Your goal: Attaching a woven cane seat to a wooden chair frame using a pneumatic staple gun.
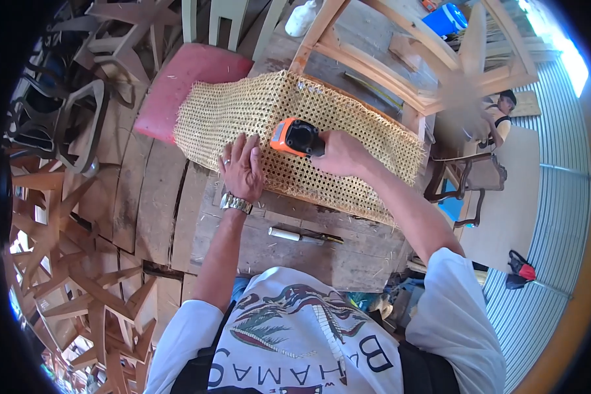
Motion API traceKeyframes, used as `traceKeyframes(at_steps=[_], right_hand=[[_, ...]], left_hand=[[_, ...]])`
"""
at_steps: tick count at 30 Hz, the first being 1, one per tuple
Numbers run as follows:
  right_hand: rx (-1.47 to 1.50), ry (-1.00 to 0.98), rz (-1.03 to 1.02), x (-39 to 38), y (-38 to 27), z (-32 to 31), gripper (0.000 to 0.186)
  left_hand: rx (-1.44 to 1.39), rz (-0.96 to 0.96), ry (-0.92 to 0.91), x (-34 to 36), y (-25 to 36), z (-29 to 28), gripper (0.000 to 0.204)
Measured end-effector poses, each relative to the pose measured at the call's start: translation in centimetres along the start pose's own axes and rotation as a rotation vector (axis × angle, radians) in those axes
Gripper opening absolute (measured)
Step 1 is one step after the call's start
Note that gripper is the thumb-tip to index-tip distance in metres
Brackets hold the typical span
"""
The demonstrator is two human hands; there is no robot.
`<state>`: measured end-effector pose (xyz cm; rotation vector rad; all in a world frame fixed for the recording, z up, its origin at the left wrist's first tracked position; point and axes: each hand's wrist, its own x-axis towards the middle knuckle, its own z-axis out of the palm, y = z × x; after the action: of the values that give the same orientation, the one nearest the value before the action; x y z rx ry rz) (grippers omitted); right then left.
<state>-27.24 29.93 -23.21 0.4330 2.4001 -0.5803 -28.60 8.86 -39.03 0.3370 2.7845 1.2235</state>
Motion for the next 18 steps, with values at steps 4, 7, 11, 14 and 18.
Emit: traceKeyframes(at_steps=[4,7,11,14,18], right_hand=[[0.15,0.105,-0.085,-1.9,2.8,0.1,0.038],[0.108,0.149,-0.063,-3.1,2.7,0.3,0.038],[-0.001,0.079,0.042,-3.9,0.2,0.3,0.039],[-0.026,0.083,0.045,-4.0,-0.8,0.9,0.04],[-0.038,0.074,0.051,-3.7,-0.7,1.3,0.038]], left_hand=[[0.056,0.091,0.118,-1.4,-0.2,-1.6,0.046],[0.085,0.15,0.085,-1.7,-0.2,-1.8,0.048],[0.168,0.142,0.042,-1.8,-0.6,-1.3,0.053],[0.163,0.139,0.045,-1.9,-0.6,-1.6,0.051],[0.155,0.14,0.048,-1.8,-0.5,-1.4,0.05]])
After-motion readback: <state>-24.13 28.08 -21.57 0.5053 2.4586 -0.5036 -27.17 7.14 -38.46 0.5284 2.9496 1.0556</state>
